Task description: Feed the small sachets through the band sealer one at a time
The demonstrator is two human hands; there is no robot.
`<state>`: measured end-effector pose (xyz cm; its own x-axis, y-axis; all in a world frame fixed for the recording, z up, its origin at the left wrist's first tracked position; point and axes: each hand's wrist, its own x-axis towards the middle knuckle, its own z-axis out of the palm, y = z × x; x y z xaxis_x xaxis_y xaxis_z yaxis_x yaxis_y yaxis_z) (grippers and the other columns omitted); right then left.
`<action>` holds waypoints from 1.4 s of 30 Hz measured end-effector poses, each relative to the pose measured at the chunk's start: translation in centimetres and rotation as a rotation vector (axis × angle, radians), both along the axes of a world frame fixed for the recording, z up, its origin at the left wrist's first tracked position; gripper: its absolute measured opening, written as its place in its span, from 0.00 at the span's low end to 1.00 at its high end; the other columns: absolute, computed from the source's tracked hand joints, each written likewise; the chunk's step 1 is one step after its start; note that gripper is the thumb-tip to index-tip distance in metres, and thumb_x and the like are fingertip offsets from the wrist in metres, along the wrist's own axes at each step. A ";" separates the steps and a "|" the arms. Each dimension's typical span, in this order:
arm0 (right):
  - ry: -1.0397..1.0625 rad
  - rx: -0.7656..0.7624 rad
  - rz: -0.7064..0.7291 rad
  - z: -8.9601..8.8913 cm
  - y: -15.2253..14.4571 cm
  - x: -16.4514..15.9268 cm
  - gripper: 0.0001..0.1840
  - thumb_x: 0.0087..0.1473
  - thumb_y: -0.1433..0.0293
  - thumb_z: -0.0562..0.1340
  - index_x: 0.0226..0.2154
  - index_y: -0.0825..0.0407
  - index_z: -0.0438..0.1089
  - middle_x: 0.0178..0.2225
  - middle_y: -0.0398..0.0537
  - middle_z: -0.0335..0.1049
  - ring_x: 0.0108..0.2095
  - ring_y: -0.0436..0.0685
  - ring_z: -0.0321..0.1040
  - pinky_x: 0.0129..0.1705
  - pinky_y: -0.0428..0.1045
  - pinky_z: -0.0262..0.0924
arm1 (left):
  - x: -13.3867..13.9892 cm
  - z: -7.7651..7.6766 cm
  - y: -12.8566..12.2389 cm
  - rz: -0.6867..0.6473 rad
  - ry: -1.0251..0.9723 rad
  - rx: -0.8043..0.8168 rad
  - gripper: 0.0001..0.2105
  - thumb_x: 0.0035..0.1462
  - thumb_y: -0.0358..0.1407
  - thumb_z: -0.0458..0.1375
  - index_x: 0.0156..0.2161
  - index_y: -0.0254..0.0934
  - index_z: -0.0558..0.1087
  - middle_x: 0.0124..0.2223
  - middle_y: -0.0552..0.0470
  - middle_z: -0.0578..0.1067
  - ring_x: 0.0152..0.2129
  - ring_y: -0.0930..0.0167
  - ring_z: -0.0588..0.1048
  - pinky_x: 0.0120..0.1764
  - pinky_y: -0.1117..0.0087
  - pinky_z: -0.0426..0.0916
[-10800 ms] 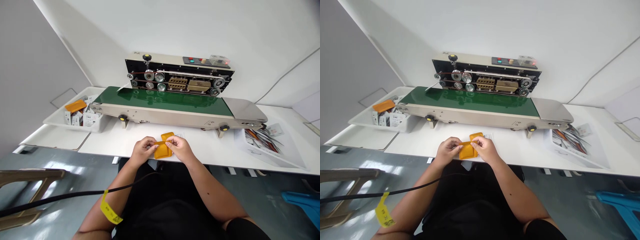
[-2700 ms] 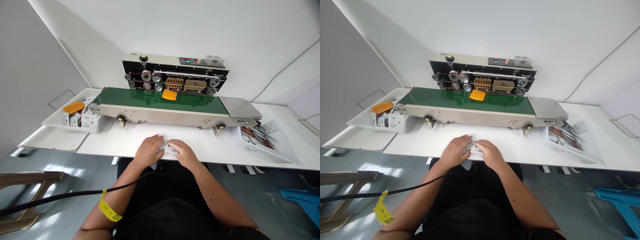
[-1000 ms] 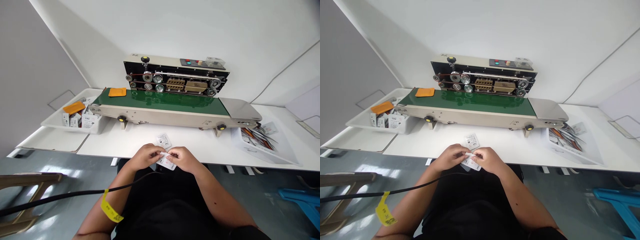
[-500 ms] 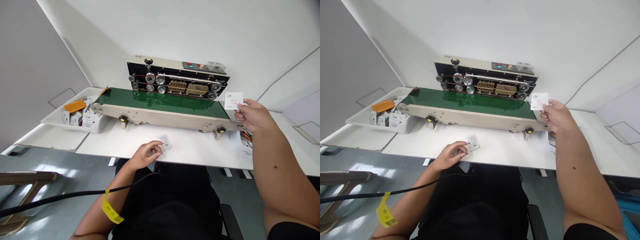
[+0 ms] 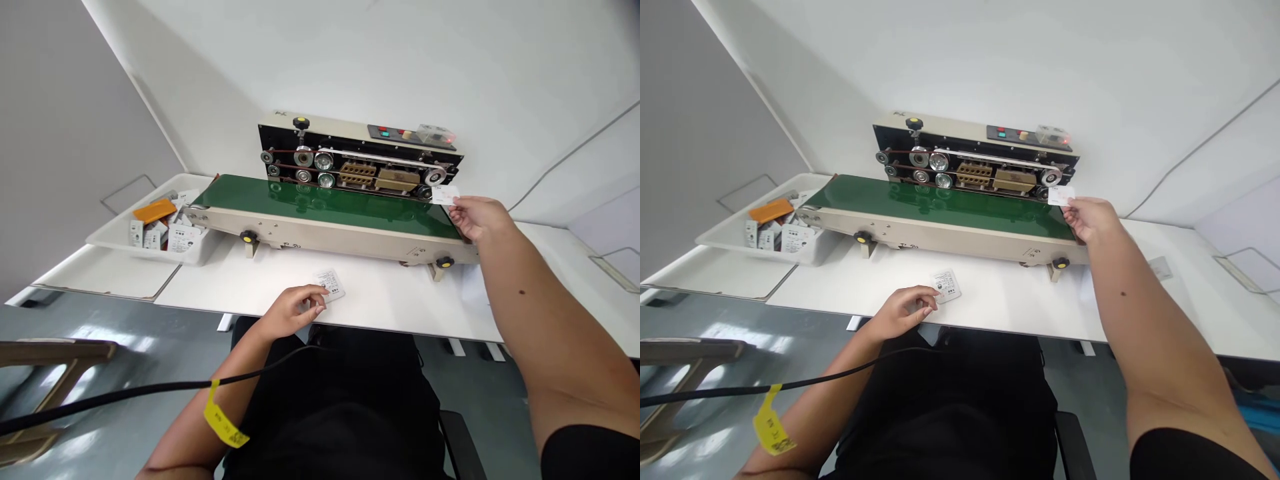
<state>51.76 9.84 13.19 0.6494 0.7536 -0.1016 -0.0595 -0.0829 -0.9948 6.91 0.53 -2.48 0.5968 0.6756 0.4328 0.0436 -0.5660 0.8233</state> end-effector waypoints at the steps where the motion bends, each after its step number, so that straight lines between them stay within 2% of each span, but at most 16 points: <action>1: 0.002 -0.008 0.016 0.1 0.2 -0.4 0.16 0.66 0.85 0.61 0.28 0.56 0.68 0.19 0.44 0.65 0.22 0.45 0.60 0.22 0.38 0.54 | 0.0 0.0 0.0 0.000 0.004 -0.002 0.12 0.70 0.36 0.60 0.55 0.37 0.76 0.40 0.47 0.82 0.35 0.70 0.80 0.43 0.69 0.75; 9: 0.015 -0.039 0.121 0.2 2.0 -3.3 0.13 0.67 0.84 0.61 0.31 0.56 0.68 0.18 0.42 0.65 0.21 0.45 0.59 0.22 0.38 0.55 | -0.1 0.1 -0.1 0.014 0.036 -0.012 0.12 0.70 0.38 0.59 0.54 0.36 0.76 0.40 0.47 0.83 0.35 0.69 0.80 0.43 0.69 0.75; 14: -0.012 -0.055 0.172 0.4 2.6 -4.7 0.09 0.66 0.82 0.62 0.33 0.58 0.70 0.22 0.46 0.70 0.21 0.45 0.61 0.22 0.40 0.58 | -0.1 0.3 0.0 0.027 0.077 0.051 0.12 0.71 0.38 0.58 0.54 0.38 0.77 0.40 0.47 0.83 0.36 0.68 0.80 0.44 0.66 0.75; 16: -0.052 -0.053 0.177 0.4 2.3 -4.7 0.05 0.66 0.79 0.64 0.36 0.57 0.72 0.25 0.47 0.72 0.21 0.48 0.65 0.21 0.41 0.59 | 0.1 0.4 0.0 0.067 0.152 0.140 0.12 0.70 0.38 0.59 0.55 0.39 0.77 0.45 0.45 0.83 0.43 0.64 0.81 0.50 0.61 0.75; 18: -0.157 -0.009 0.124 0.1 1.1 -4.9 0.03 0.64 0.73 0.68 0.38 0.54 0.73 0.28 0.47 0.73 0.21 0.50 0.67 0.19 0.43 0.56 | 0.6 0.3 0.1 0.097 0.281 0.251 0.18 0.68 0.41 0.62 0.60 0.42 0.75 0.57 0.42 0.80 0.56 0.58 0.77 0.60 0.53 0.70; 21: -0.436 0.190 -0.007 -2.2 -3.1 -6.6 0.09 0.63 0.61 0.68 0.43 0.48 0.74 0.33 0.46 0.73 0.23 0.52 0.69 0.20 0.47 0.57 | 1.5 -0.2 0.1 0.096 0.484 0.382 0.35 0.63 0.51 0.67 0.71 0.44 0.66 0.73 0.40 0.65 0.71 0.50 0.61 0.70 0.46 0.56; 23: -0.628 0.324 0.034 -5.0 -7.0 -9.0 0.11 0.66 0.57 0.63 0.46 0.43 0.75 0.33 0.45 0.74 0.27 0.56 0.72 0.26 0.52 0.66 | 2.2 -0.7 0.2 0.079 0.576 0.426 0.41 0.60 0.57 0.67 0.73 0.43 0.63 0.76 0.40 0.61 0.74 0.48 0.56 0.73 0.45 0.50; 24: -0.716 0.370 0.108 -6.7 -8.9 -10.5 0.11 0.67 0.57 0.61 0.45 0.43 0.75 0.31 0.44 0.73 0.27 0.57 0.72 0.30 0.54 0.70 | 2.4 -0.8 0.2 0.071 0.603 0.439 0.42 0.60 0.59 0.66 0.73 0.43 0.63 0.76 0.40 0.61 0.74 0.49 0.56 0.73 0.45 0.48; 25: -0.816 0.386 0.259 -8.4 -10.7 -12.0 0.10 0.67 0.58 0.62 0.44 0.42 0.76 0.31 0.45 0.75 0.30 0.59 0.73 0.34 0.56 0.72 | 2.5 -0.9 0.3 0.063 0.618 0.445 0.42 0.60 0.60 0.66 0.72 0.42 0.64 0.75 0.40 0.62 0.73 0.49 0.57 0.74 0.44 0.47; 27: -0.932 0.389 0.643 -11.7 -13.3 -14.9 0.13 0.67 0.61 0.61 0.51 0.41 0.77 0.40 0.48 0.80 0.39 0.62 0.77 0.44 0.60 0.76 | 2.5 -0.9 0.3 0.055 0.615 0.447 0.40 0.60 0.60 0.65 0.70 0.41 0.67 0.73 0.40 0.66 0.72 0.49 0.61 0.73 0.45 0.49; 29: -0.979 0.377 0.903 -14.3 -14.4 -16.9 0.24 0.67 0.61 0.63 0.64 0.40 0.70 0.55 0.52 0.77 0.54 0.66 0.76 0.56 0.65 0.74 | 2.3 -0.8 0.1 0.034 0.576 0.447 0.36 0.62 0.58 0.65 0.68 0.41 0.70 0.69 0.40 0.72 0.68 0.50 0.67 0.71 0.46 0.56; 32: -1.011 0.357 1.049 -16.4 -14.1 -17.9 0.43 0.65 0.55 0.67 0.75 0.39 0.53 0.72 0.54 0.60 0.71 0.71 0.58 0.69 0.70 0.63 | 1.7 -0.5 -0.2 -0.065 0.488 0.464 0.24 0.69 0.49 0.62 0.64 0.42 0.74 0.62 0.43 0.79 0.63 0.55 0.74 0.66 0.52 0.67; 35: -1.025 0.360 1.146 -16.9 -13.4 -17.8 0.52 0.60 0.49 0.70 0.77 0.38 0.49 0.74 0.53 0.57 0.74 0.72 0.54 0.71 0.71 0.59 | 1.1 -0.7 -0.6 -0.108 0.344 0.474 0.16 0.73 0.38 0.58 0.62 0.44 0.75 0.56 0.46 0.82 0.59 0.59 0.77 0.61 0.56 0.72; 37: -1.022 0.387 1.171 -17.0 -13.3 -17.8 0.50 0.59 0.48 0.71 0.76 0.40 0.54 0.70 0.54 0.63 0.72 0.72 0.58 0.70 0.71 0.62 | 0.8 -0.8 -0.6 -0.054 0.233 0.459 0.15 0.73 0.33 0.56 0.61 0.44 0.76 0.54 0.45 0.82 0.55 0.62 0.79 0.57 0.58 0.75; 40: -0.985 0.449 1.087 -17.1 -13.6 -18.2 0.27 0.70 0.58 0.63 0.68 0.41 0.67 0.60 0.53 0.76 0.62 0.68 0.71 0.62 0.68 0.70 | 0.4 -0.8 -0.4 0.052 0.160 0.401 0.17 0.74 0.31 0.52 0.63 0.44 0.73 0.51 0.44 0.80 0.49 0.65 0.79 0.50 0.61 0.77; 42: -0.945 0.475 0.986 -17.3 -13.9 -18.4 0.19 0.74 0.66 0.56 0.60 0.42 0.75 0.49 0.51 0.81 0.52 0.64 0.77 0.52 0.63 0.75 | 0.2 -0.6 -0.3 0.071 0.157 0.369 0.18 0.75 0.30 0.51 0.64 0.43 0.71 0.49 0.43 0.78 0.46 0.65 0.78 0.48 0.62 0.76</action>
